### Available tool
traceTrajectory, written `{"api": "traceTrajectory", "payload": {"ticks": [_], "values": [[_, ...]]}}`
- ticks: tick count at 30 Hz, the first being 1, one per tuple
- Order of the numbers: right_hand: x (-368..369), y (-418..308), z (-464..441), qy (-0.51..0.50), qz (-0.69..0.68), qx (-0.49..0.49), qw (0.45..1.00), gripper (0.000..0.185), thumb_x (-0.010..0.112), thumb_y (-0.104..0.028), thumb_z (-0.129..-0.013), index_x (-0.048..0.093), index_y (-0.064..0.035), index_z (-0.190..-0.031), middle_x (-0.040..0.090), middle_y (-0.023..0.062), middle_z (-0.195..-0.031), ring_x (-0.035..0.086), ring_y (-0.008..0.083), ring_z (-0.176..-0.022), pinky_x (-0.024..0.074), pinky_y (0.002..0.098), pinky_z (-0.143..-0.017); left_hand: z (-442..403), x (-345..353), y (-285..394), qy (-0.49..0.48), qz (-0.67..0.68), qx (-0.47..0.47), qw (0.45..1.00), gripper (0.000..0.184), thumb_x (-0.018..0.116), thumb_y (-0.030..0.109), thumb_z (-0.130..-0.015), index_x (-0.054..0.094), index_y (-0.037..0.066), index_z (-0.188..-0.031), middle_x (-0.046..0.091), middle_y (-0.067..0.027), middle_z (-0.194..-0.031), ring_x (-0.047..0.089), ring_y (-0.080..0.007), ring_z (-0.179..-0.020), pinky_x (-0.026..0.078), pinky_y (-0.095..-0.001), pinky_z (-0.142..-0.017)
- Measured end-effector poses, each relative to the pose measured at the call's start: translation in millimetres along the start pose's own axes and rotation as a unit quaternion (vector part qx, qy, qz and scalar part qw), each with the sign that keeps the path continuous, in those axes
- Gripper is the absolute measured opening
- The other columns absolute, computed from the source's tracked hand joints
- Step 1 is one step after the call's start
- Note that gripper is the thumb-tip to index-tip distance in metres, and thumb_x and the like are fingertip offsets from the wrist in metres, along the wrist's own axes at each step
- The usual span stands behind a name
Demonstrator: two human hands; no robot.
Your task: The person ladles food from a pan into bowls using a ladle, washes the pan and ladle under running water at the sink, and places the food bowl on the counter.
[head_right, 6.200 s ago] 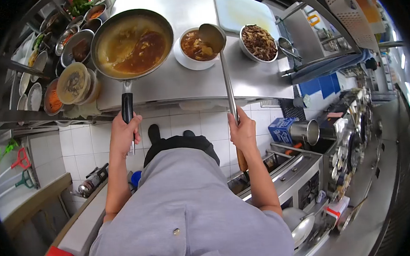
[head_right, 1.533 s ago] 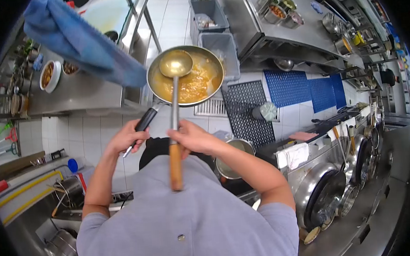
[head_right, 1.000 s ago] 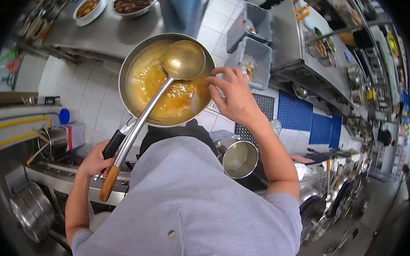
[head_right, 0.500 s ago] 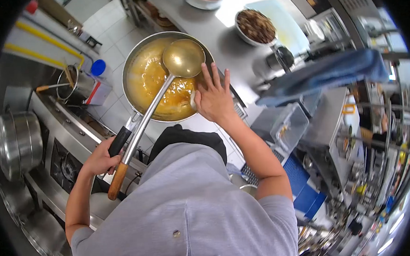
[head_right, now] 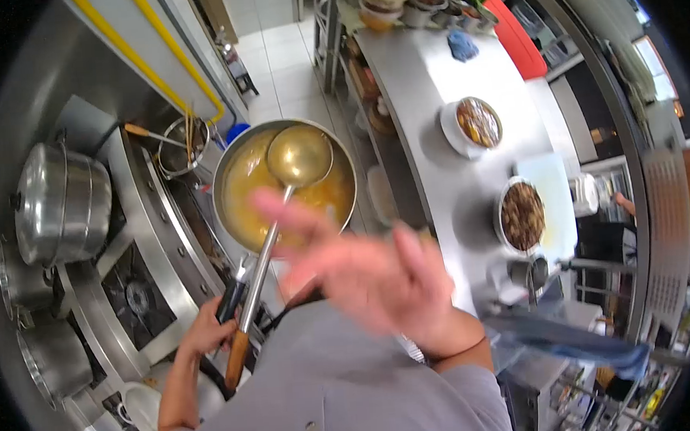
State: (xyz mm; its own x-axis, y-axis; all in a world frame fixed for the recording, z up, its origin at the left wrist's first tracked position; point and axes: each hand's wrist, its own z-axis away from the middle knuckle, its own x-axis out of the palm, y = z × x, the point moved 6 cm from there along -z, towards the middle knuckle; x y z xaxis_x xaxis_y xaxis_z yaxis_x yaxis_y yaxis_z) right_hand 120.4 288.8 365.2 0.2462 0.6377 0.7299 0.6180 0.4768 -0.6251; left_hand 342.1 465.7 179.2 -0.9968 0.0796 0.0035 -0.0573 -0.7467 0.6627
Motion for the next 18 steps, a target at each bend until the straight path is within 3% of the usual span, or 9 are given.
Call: {"api": "traceTrajectory", "payload": {"ticks": [4, 5, 7, 8, 10, 11, 13, 16, 18], "values": [[22, -31, -68, -0.183, -0.014, -0.012, 0.983, 0.077, 0.021, -0.061, -0.099, 0.076, -0.0065, -0.102, 0.014, 0.0310, -0.158, 0.003, 0.0499, -0.147, 0.0083, 0.0660, -0.114, -42, -22, 20, 0.055, 0.032, 0.010, 0.998, 0.026, 0.063, 0.005, -0.083, 0.051, 0.004, -0.106, 0.055, -0.0016, -0.068, 0.055, -0.0112, -0.043, 0.046, -0.0269, -0.040], [16, -40, -95, -0.076, -0.016, -0.060, 0.995, 0.063, 0.032, -0.052, -0.101, 0.073, -0.0052, -0.094, 0.037, 0.0326, -0.137, 0.027, 0.0461, -0.134, 0.0253, 0.0594, -0.106, -58, -27, 31, 0.060, 0.056, 0.032, 0.996, 0.025, 0.063, 0.005, -0.083, 0.051, 0.004, -0.105, 0.054, -0.0014, -0.067, 0.054, -0.0114, -0.043, 0.046, -0.0268, -0.040], [-19, -63, -139, 0.039, -0.024, -0.106, 0.993, 0.051, 0.043, -0.044, -0.102, 0.070, -0.0039, -0.086, 0.059, 0.0342, -0.115, 0.050, 0.0423, -0.122, 0.0424, 0.0527, -0.098, -83, -37, 64, 0.086, 0.091, 0.025, 0.992, 0.024, 0.064, 0.005, -0.083, 0.051, 0.004, -0.103, 0.053, -0.0013, -0.067, 0.054, -0.0114, -0.043, 0.045, -0.0267, -0.040], [-34, -72, -159, -0.047, -0.051, -0.106, 0.992, 0.053, 0.040, -0.046, -0.102, 0.072, -0.0041, -0.093, 0.047, 0.0413, -0.127, 0.035, 0.0511, -0.129, 0.0305, 0.0609, -0.103, -95, -45, 82, 0.106, 0.122, 0.021, 0.987, 0.023, 0.064, 0.004, -0.083, 0.050, 0.005, -0.101, 0.053, -0.0013, -0.066, 0.053, -0.0115, -0.042, 0.045, -0.0267, -0.040], [-73, -96, -215, -0.150, -0.074, -0.107, 0.980, 0.056, 0.038, -0.048, -0.103, 0.074, -0.0044, -0.100, 0.034, 0.0484, -0.138, 0.020, 0.0599, -0.137, 0.0187, 0.0691, -0.108, -125, -60, 118, 0.117, 0.128, 0.037, 0.984, 0.022, 0.064, 0.004, -0.083, 0.050, 0.005, -0.099, 0.053, -0.0015, -0.065, 0.053, -0.0114, -0.042, 0.045, -0.0266, -0.040], [-85, -110, -248, -0.261, 0.008, -0.135, 0.956, 0.063, 0.030, -0.053, -0.102, 0.076, -0.0100, -0.100, 0.025, 0.0398, -0.147, 0.012, 0.0567, -0.141, 0.0142, 0.0688, -0.110, -138, -65, 134, 0.123, 0.139, 0.042, 0.982, 0.022, 0.065, 0.004, -0.082, 0.049, 0.006, -0.097, 0.053, -0.0016, -0.065, 0.053, -0.0113, -0.042, 0.044, -0.0264, -0.040], [-103, -129, -289, -0.371, 0.084, -0.160, 0.911, 0.071, 0.022, -0.059, -0.101, 0.078, -0.0156, -0.099, 0.016, 0.0311, -0.157, 0.003, 0.0534, -0.145, 0.0098, 0.0686, -0.112, -158, -81, 187, 0.146, 0.165, 0.046, 0.974, 0.023, 0.067, 0.004, -0.082, 0.049, 0.005, -0.096, 0.052, -0.0015, -0.064, 0.053, -0.0113, -0.042, 0.044, -0.0265, -0.040], [-146, -151, -350, -0.295, 0.071, -0.136, 0.943, 0.077, 0.023, -0.067, -0.097, 0.075, -0.0097, -0.105, 0.018, 0.0301, -0.157, 0.008, 0.0484, -0.147, -0.0003, 0.0624, -0.115, -209, -114, 218, 0.177, 0.083, 0.092, 0.976, 0.021, 0.067, 0.007, -0.084, 0.050, 0.006, -0.095, 0.052, -0.0009, -0.063, 0.053, -0.0109, -0.043, 0.044, -0.0263, -0.039], [-197, -153, -403, -0.117, 0.249, -0.151, 0.949, 0.054, 0.036, -0.047, -0.099, 0.071, -0.0074, -0.107, 0.034, 0.0257, -0.145, 0.028, 0.0398, -0.136, 0.0218, 0.0533, -0.108, -230, -127, 264, 0.160, 0.146, 0.094, 0.972, 0.018, 0.065, 0.007, -0.085, 0.050, 0.006, -0.095, 0.052, -0.0004, -0.064, 0.052, -0.0103, -0.041, 0.043, -0.0257, -0.038]]}}
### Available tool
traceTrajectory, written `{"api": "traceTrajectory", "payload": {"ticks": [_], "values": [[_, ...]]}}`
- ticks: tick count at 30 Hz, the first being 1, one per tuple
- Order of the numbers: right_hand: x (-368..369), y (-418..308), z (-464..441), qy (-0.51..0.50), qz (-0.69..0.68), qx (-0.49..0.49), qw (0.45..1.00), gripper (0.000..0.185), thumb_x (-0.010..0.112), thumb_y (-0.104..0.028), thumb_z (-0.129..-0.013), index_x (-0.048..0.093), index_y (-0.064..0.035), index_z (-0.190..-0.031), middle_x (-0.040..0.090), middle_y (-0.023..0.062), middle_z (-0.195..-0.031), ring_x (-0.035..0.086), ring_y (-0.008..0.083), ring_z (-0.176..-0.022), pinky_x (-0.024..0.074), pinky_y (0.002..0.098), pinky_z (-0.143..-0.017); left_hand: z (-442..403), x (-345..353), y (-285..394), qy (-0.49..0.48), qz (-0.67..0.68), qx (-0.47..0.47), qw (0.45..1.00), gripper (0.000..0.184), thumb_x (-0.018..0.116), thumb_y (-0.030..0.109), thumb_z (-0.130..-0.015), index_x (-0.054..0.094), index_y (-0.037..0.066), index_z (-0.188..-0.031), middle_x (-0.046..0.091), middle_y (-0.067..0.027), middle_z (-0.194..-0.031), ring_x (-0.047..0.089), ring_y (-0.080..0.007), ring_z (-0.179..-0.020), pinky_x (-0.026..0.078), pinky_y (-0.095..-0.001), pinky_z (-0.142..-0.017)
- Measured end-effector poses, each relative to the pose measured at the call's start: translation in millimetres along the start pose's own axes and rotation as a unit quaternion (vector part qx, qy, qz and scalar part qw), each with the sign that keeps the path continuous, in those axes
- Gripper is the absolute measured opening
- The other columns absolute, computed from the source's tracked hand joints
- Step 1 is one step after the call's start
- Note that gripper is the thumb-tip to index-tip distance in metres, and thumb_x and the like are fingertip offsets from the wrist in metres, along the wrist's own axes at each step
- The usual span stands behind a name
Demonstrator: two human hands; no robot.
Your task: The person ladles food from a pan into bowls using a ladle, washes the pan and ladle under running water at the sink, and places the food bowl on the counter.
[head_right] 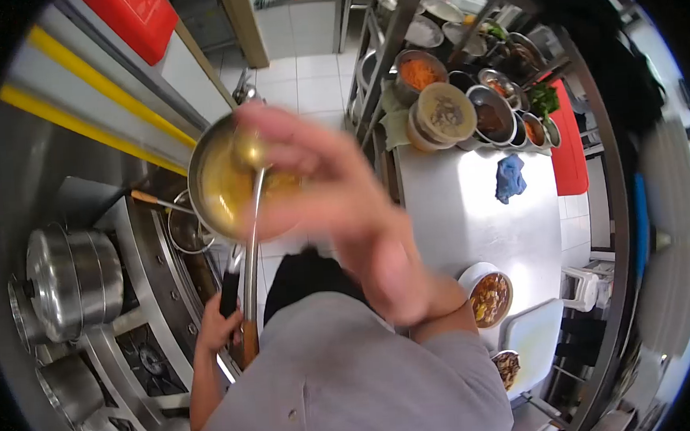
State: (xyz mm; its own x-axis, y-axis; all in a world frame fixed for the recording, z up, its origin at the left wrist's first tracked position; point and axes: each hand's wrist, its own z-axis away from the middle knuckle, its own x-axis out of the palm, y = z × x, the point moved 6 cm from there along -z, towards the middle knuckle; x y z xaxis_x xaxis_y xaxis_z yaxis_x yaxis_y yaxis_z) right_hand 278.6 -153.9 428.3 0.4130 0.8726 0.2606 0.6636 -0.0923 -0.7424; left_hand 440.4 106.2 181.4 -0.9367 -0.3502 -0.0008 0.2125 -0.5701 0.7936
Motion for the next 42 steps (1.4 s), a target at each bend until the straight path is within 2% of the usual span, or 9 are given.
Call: {"api": "traceTrajectory", "payload": {"ticks": [3, 8, 13, 18, 25, 26, 30, 33, 42], "values": [[-84, 64, -27, 0.140, 0.338, -0.002, 0.931, 0.022, 0.061, -0.019, -0.094, 0.071, -0.0016, -0.101, 0.061, 0.0169, -0.118, 0.059, 0.0246, -0.108, 0.0466, 0.0349, -0.092, -63, -1, 49, -0.009, 0.004, -0.014, 1.000, 0.019, 0.065, 0.005, -0.085, 0.049, 0.005, -0.096, 0.051, -0.0009, -0.066, 0.051, -0.0101, -0.041, 0.042, -0.0259, -0.037], [-178, 166, -63, 0.147, 0.518, 0.047, 0.842, 0.006, 0.070, -0.001, -0.084, 0.072, -0.0032, -0.089, 0.067, 0.0105, -0.093, 0.064, 0.0229, -0.088, 0.0504, 0.0306, -0.073, -185, -21, 114, -0.044, -0.001, 0.007, 0.999, 0.020, 0.064, 0.004, -0.085, 0.049, 0.004, -0.098, 0.052, -0.0017, -0.067, 0.052, -0.0102, -0.041, 0.042, -0.0262, -0.037], [-262, 244, -121, 0.118, 0.630, 0.124, 0.757, 0.015, 0.069, -0.007, -0.085, 0.071, -0.0079, -0.101, 0.064, 0.0100, -0.107, 0.059, 0.0276, -0.100, 0.0465, 0.0378, -0.086, -298, -39, 198, -0.078, -0.024, 0.050, 0.995, 0.019, 0.063, 0.005, -0.086, 0.050, 0.002, -0.099, 0.052, -0.0020, -0.067, 0.053, -0.0102, -0.041, 0.042, -0.0263, -0.037], [-328, 351, -192, -0.041, 0.757, 0.193, 0.622, 0.036, 0.053, -0.026, -0.090, 0.068, -0.0104, -0.118, 0.033, 0.0197, -0.154, 0.027, 0.0442, -0.141, 0.0184, 0.0641, -0.111, -393, -48, 262, -0.066, -0.030, 0.045, 0.996, 0.018, 0.061, 0.005, -0.087, 0.049, 0.002, -0.101, 0.053, -0.0012, -0.065, 0.053, -0.0096, -0.042, 0.042, -0.0254, -0.037], [-436, 500, -303, -0.091, 0.803, 0.169, 0.564, 0.042, 0.047, -0.032, -0.090, 0.070, -0.0046, -0.112, 0.025, 0.0209, -0.158, 0.015, 0.0448, -0.147, 0.0079, 0.0701, -0.112, -522, -57, 328, -0.036, 0.008, 0.045, 0.998, 0.017, 0.062, 0.005, -0.088, 0.049, 0.005, -0.097, 0.052, -0.0009, -0.063, 0.051, -0.0092, -0.042, 0.041, -0.0256, -0.036], [-455, 516, -313, -0.136, 0.793, 0.268, 0.531, 0.041, 0.046, -0.032, -0.091, 0.072, -0.0073, -0.112, 0.026, 0.0217, -0.157, 0.014, 0.0457, -0.147, 0.0084, 0.0698, -0.112, -540, -59, 340, -0.029, 0.014, 0.045, 0.998, 0.017, 0.062, 0.005, -0.088, 0.049, 0.005, -0.097, 0.052, -0.0009, -0.063, 0.051, -0.0092, -0.042, 0.041, -0.0256, -0.036], [-500, 504, -410, 0.101, 0.620, 0.278, 0.727, 0.043, 0.040, -0.035, -0.099, 0.072, -0.0109, -0.114, 0.034, 0.0179, -0.155, 0.026, 0.0371, -0.144, 0.0139, 0.0554, -0.117, -611, -72, 389, 0.012, 0.038, 0.044, 0.998, 0.016, 0.061, 0.005, -0.087, 0.049, 0.004, -0.097, 0.052, -0.0014, -0.064, 0.052, -0.0094, -0.042, 0.043, -0.0266, -0.037], [-498, 463, -520, 0.149, 0.086, 0.168, 0.971, 0.048, 0.037, -0.037, -0.099, 0.068, -0.0032, -0.114, 0.043, 0.0214, -0.147, 0.041, 0.0284, -0.136, 0.0305, 0.0433, -0.111, -664, -85, 430, 0.032, 0.046, 0.050, 0.997, 0.015, 0.060, 0.005, -0.089, 0.049, 0.004, -0.098, 0.052, -0.0019, -0.064, 0.053, -0.0103, -0.042, 0.044, -0.0277, -0.038], [-480, 389, -680, -0.182, -0.232, -0.271, 0.916, 0.053, 0.036, -0.045, -0.103, 0.074, -0.0097, -0.092, 0.038, 0.0417, -0.138, 0.027, 0.0557, -0.135, 0.0240, 0.0680, -0.106, -787, -127, 587, 0.062, -0.039, 0.081, 0.994, 0.015, 0.060, 0.002, -0.086, 0.049, 0.003, -0.097, 0.051, -0.0023, -0.061, 0.052, -0.0115, -0.041, 0.043, -0.0280, -0.038]]}}
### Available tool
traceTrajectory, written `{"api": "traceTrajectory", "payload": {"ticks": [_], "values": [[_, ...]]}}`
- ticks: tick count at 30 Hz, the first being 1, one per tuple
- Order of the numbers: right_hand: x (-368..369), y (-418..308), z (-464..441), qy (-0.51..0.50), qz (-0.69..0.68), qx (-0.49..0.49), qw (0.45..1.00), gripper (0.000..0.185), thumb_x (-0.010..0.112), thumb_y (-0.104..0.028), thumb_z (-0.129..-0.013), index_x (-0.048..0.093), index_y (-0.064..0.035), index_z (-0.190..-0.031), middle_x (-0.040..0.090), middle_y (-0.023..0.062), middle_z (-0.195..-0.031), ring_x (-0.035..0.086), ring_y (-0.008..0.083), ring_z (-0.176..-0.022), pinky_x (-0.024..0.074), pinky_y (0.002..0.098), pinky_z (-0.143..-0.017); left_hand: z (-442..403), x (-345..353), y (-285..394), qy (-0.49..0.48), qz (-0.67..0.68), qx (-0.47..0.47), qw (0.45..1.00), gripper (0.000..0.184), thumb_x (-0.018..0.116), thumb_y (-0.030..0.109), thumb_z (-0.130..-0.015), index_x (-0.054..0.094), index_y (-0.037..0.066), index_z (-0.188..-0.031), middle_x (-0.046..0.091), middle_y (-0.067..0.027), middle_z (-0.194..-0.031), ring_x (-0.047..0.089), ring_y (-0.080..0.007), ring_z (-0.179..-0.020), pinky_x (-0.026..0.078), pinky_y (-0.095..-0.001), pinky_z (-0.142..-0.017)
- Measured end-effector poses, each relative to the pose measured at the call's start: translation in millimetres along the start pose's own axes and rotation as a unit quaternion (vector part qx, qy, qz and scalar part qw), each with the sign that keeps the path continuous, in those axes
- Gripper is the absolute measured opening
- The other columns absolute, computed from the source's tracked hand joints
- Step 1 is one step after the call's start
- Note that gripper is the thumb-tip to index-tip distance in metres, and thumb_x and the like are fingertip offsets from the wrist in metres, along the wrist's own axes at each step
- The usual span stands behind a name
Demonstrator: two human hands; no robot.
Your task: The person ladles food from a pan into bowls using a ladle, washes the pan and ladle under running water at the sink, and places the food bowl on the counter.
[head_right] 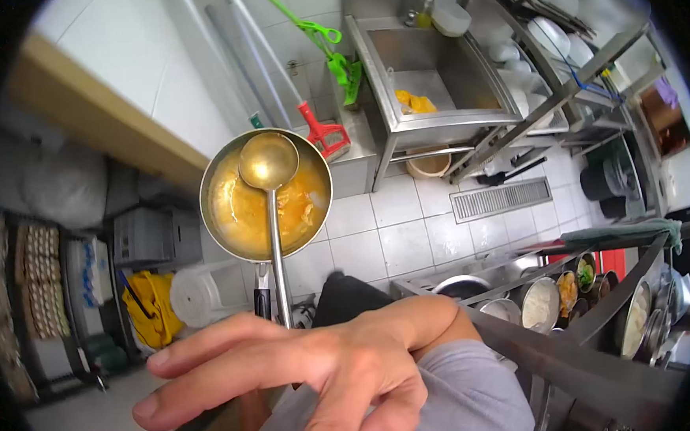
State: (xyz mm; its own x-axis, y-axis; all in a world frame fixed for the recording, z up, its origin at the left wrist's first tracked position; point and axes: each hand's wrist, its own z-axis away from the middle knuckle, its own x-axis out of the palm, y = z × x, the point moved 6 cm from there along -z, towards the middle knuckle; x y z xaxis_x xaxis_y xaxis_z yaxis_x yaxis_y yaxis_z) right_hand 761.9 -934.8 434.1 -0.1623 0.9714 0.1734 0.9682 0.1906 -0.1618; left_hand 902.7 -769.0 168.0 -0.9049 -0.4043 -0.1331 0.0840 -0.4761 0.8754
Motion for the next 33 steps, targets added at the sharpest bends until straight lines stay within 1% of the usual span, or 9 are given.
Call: {"api": "traceTrajectory", "payload": {"ticks": [5, 6, 9, 10, 12, 15, 21, 27, 33], "values": [[-96, 5, -4, 0.100, 0.031, -0.055, 0.993, 0.052, 0.036, -0.047, -0.103, 0.076, -0.0135, -0.099, 0.033, 0.0432, -0.142, 0.025, 0.0564, -0.136, 0.0204, 0.0686, -0.108, -103, 10, 87, -0.053, 0.006, -0.008, 0.999, 0.015, 0.060, 0.002, -0.086, 0.049, 0.004, -0.096, 0.051, -0.0021, -0.060, 0.051, -0.0112, -0.041, 0.043, -0.0276, -0.038], [-117, 0, -7, 0.133, 0.085, -0.002, 0.987, 0.054, 0.030, -0.046, -0.103, 0.073, -0.0143, -0.093, 0.041, 0.0349, -0.137, 0.032, 0.0520, -0.134, 0.0284, 0.0644, -0.106, -124, 14, 103, -0.071, 0.003, -0.009, 0.997, 0.015, 0.060, 0.002, -0.086, 0.049, 0.004, -0.096, 0.051, -0.0020, -0.060, 0.051, -0.0112, -0.041, 0.043, -0.0275, -0.038], [-189, -22, 0, 0.302, 0.161, 0.106, 0.934, 0.055, 0.031, -0.042, -0.102, 0.070, -0.0050, -0.094, 0.049, 0.0322, -0.131, 0.047, 0.0411, -0.122, 0.0350, 0.0562, -0.104, -192, 35, 136, -0.153, 0.008, -0.039, 0.987, 0.014, 0.059, 0.002, -0.086, 0.048, 0.005, -0.094, 0.050, -0.0015, -0.059, 0.049, -0.0105, -0.040, 0.041, -0.0265, -0.038], [-216, -31, 7, 0.352, 0.183, 0.145, 0.906, 0.051, 0.035, -0.039, -0.102, 0.069, -0.0013, -0.097, 0.051, 0.0324, -0.129, 0.051, 0.0370, -0.118, 0.0364, 0.0528, -0.103, -214, 44, 146, -0.185, 0.020, -0.023, 0.982, 0.014, 0.059, 0.002, -0.086, 0.049, 0.005, -0.095, 0.050, -0.0016, -0.059, 0.049, -0.0104, -0.040, 0.041, -0.0262, -0.038], [-273, -57, 41, 0.406, 0.332, 0.209, 0.826, 0.029, 0.048, -0.024, -0.101, 0.063, 0.0003, -0.099, 0.061, 0.0212, -0.116, 0.059, 0.0238, -0.105, 0.0447, 0.0392, -0.095, -259, 61, 169, -0.228, 0.025, -0.002, 0.973, 0.014, 0.058, 0.002, -0.086, 0.049, 0.005, -0.095, 0.050, -0.0016, -0.059, 0.049, -0.0104, -0.040, 0.041, -0.0259, -0.038], [-330, -102, 81, 0.493, 0.541, 0.243, 0.636, 0.009, 0.059, -0.007, -0.097, 0.060, 0.0003, -0.092, 0.068, 0.0074, -0.093, 0.062, 0.0106, -0.086, 0.0481, 0.0263, -0.081, -311, 87, 192, -0.271, 0.009, -0.015, 0.962, 0.012, 0.056, 0.002, -0.087, 0.049, 0.006, -0.095, 0.050, -0.0017, -0.059, 0.049, -0.0103, -0.041, 0.041, -0.0259, -0.038], [-455, -190, 119, 0.462, 0.716, 0.273, 0.446, 0.012, 0.062, -0.010, -0.094, 0.062, 0.0019, -0.094, 0.069, 0.0071, -0.085, 0.064, 0.0120, -0.077, 0.0506, 0.0272, -0.074, -382, 140, 232, -0.297, -0.040, 0.012, 0.954, 0.012, 0.056, 0.004, -0.088, 0.049, 0.005, -0.097, 0.051, -0.0025, -0.060, 0.050, -0.0114, -0.042, 0.041, -0.0259, -0.038], [-672, -234, 170, 0.449, 0.684, 0.322, 0.476, 0.020, 0.060, -0.017, -0.094, 0.067, -0.0028, -0.106, 0.072, 0.0118, -0.095, 0.070, 0.0197, -0.086, 0.0539, 0.0311, -0.077, -422, 193, 240, -0.255, -0.058, -0.044, 0.964, 0.016, 0.057, 0.000, -0.086, 0.049, 0.004, -0.100, 0.053, -0.0034, -0.061, 0.052, -0.0124, -0.042, 0.042, -0.0269, -0.038], [-875, -193, 203, 0.337, 0.681, 0.442, 0.477, 0.034, 0.058, -0.020, -0.090, 0.063, -0.0031, -0.119, 0.071, 0.0189, -0.104, 0.067, 0.0353, -0.100, 0.0518, 0.0427, -0.090, -422, 242, 255, -0.167, -0.062, -0.131, 0.975, 0.020, 0.058, -0.002, -0.083, 0.049, 0.003, -0.100, 0.052, -0.0031, -0.064, 0.053, -0.0135, -0.042, 0.042, -0.0273, -0.038]]}}
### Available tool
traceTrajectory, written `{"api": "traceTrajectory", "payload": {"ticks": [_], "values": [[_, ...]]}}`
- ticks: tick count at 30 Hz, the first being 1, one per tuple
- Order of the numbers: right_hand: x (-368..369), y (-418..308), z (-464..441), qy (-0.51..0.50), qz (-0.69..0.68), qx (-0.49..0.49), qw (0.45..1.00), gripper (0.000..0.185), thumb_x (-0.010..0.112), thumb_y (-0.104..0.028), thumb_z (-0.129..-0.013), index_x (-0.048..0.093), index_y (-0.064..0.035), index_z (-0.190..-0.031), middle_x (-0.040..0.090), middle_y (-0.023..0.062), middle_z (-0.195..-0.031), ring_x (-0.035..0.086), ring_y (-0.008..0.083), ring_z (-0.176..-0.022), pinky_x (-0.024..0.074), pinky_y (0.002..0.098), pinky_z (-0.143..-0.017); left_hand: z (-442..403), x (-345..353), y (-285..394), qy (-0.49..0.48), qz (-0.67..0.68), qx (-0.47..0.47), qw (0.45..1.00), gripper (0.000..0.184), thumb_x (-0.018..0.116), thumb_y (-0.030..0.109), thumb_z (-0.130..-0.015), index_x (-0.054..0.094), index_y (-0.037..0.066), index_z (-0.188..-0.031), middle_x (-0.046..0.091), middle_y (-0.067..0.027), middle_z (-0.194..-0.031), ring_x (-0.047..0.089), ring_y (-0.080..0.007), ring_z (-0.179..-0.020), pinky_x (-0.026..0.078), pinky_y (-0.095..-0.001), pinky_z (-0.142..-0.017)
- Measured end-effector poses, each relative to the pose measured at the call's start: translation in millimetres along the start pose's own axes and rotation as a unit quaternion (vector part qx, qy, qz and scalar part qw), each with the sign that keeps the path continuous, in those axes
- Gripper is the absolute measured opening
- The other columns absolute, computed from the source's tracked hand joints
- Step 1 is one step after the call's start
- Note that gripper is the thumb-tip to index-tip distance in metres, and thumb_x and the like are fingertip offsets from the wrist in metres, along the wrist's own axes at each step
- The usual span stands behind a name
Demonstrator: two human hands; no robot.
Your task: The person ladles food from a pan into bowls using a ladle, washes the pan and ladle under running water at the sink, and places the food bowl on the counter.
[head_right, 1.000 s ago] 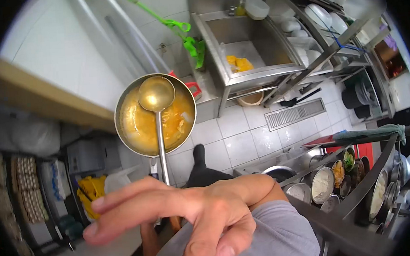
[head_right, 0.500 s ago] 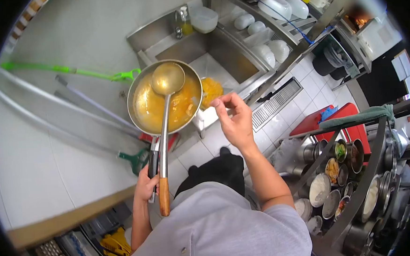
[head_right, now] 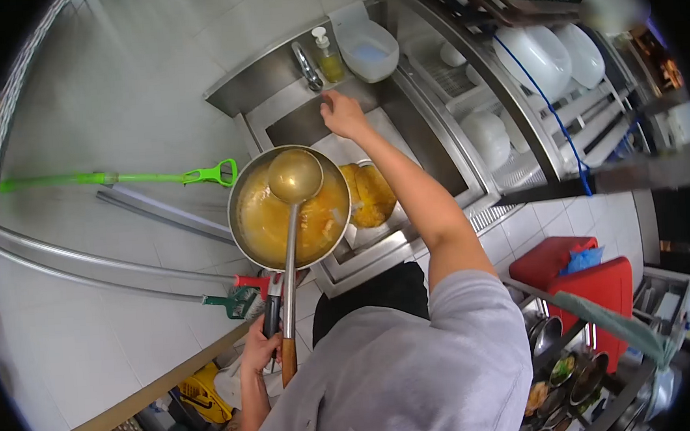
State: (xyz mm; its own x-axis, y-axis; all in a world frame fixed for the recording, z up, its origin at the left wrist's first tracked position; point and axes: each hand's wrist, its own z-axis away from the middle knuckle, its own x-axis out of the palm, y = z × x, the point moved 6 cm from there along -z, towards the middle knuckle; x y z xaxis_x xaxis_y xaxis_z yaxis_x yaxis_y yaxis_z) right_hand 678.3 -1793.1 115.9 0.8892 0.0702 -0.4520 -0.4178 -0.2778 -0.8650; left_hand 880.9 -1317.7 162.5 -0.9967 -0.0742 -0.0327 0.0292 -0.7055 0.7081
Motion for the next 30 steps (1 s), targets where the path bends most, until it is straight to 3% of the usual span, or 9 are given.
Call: {"api": "traceTrajectory", "payload": {"ticks": [9, 12, 14, 16, 18, 20, 24, 27, 30], "values": [[47, 39, -60, -0.022, 0.031, 0.124, 0.992, 0.059, 0.060, -0.033, -0.087, 0.051, -0.0038, -0.137, 0.064, 0.0260, -0.119, 0.059, 0.0396, -0.115, 0.0442, 0.0466, -0.101, -37, 38, 30, -0.026, 0.020, -0.027, 0.999, 0.022, 0.065, 0.001, -0.083, 0.048, 0.004, -0.097, 0.052, -0.0018, -0.067, 0.052, -0.0114, -0.041, 0.042, -0.0265, -0.036], [58, 36, -64, -0.059, 0.100, 0.097, 0.989, 0.047, 0.055, -0.024, -0.087, 0.055, -0.0026, -0.129, 0.064, 0.0268, -0.117, 0.059, 0.0432, -0.111, 0.0445, 0.0474, -0.099, -54, 43, 41, -0.038, 0.003, -0.028, 0.999, 0.022, 0.065, 0.002, -0.084, 0.048, 0.004, -0.098, 0.052, -0.0018, -0.067, 0.052, -0.0121, -0.040, 0.041, -0.0271, -0.036], [80, 36, -67, -0.073, 0.194, -0.069, 0.976, 0.046, 0.053, -0.023, -0.087, 0.055, -0.0055, -0.130, 0.064, 0.0266, -0.117, 0.060, 0.0420, -0.111, 0.0456, 0.0464, -0.099, -69, 45, 46, -0.048, -0.008, -0.022, 0.999, 0.022, 0.065, 0.002, -0.083, 0.049, 0.004, -0.098, 0.053, -0.0019, -0.067, 0.053, -0.0128, -0.039, 0.040, -0.0275, -0.035], [103, 51, -70, -0.216, 0.255, -0.053, 0.941, 0.045, 0.051, -0.021, -0.088, 0.058, -0.0066, -0.131, 0.063, 0.0231, -0.121, 0.060, 0.0411, -0.112, 0.0460, 0.0452, -0.100, -87, 53, 58, -0.073, -0.020, 0.003, 0.997, 0.020, 0.064, 0.002, -0.083, 0.049, 0.003, -0.096, 0.052, -0.0024, -0.065, 0.053, -0.0135, -0.039, 0.040, -0.0282, -0.036], [136, 98, -62, -0.299, 0.142, -0.066, 0.941, 0.041, 0.050, -0.018, -0.089, 0.061, -0.0056, -0.127, 0.062, 0.0231, -0.124, 0.059, 0.0406, -0.114, 0.0471, 0.0435, -0.099, -111, 58, 61, -0.083, -0.043, 0.004, 0.996, 0.018, 0.062, 0.002, -0.082, 0.049, 0.003, -0.095, 0.052, -0.0028, -0.064, 0.053, -0.0141, -0.040, 0.040, -0.0288, -0.036], [78, 42, -45, -0.221, 0.147, -0.061, 0.962, 0.035, 0.051, -0.016, -0.091, 0.064, -0.0037, -0.121, 0.065, 0.0227, -0.117, 0.062, 0.0401, -0.110, 0.0493, 0.0410, -0.095, -132, 64, 62, -0.093, -0.063, 0.006, 0.994, 0.016, 0.061, 0.002, -0.082, 0.049, 0.002, -0.094, 0.052, -0.0032, -0.062, 0.053, -0.0146, -0.040, 0.041, -0.0294, -0.037], [62, 76, -8, -0.257, -0.075, 0.128, 0.955, 0.020, 0.055, -0.005, -0.093, 0.068, 0.0025, -0.108, 0.072, 0.0142, -0.098, 0.071, 0.0231, -0.088, 0.0561, 0.0349, -0.082, -182, 92, 68, -0.125, -0.048, 0.015, 0.991, 0.012, 0.058, 0.005, -0.082, 0.050, 0.001, -0.090, 0.052, -0.0043, -0.059, 0.054, -0.0157, -0.042, 0.042, -0.0303, -0.039], [57, 79, -1, -0.174, -0.288, 0.251, 0.908, 0.016, 0.053, 0.010, -0.089, 0.068, 0.0065, -0.095, 0.072, 0.0141, -0.092, 0.071, 0.0189, -0.080, 0.0587, 0.0295, -0.078, -229, 115, 59, -0.138, -0.019, 0.026, 0.990, 0.010, 0.058, 0.007, -0.081, 0.051, 0.002, -0.088, 0.051, -0.0045, -0.058, 0.054, -0.0159, -0.043, 0.042, -0.0296, -0.039], [45, 74, -8, -0.071, -0.374, 0.249, 0.891, 0.009, 0.060, 0.000, -0.089, 0.067, 0.0047, -0.092, 0.071, 0.0147, -0.090, 0.071, 0.0231, -0.077, 0.0585, 0.0330, -0.075, -273, 137, 55, -0.137, 0.004, 0.036, 0.990, 0.009, 0.058, 0.008, -0.080, 0.052, 0.003, -0.081, 0.052, -0.0048, -0.058, 0.054, -0.0165, -0.043, 0.042, -0.0299, -0.040]]}}
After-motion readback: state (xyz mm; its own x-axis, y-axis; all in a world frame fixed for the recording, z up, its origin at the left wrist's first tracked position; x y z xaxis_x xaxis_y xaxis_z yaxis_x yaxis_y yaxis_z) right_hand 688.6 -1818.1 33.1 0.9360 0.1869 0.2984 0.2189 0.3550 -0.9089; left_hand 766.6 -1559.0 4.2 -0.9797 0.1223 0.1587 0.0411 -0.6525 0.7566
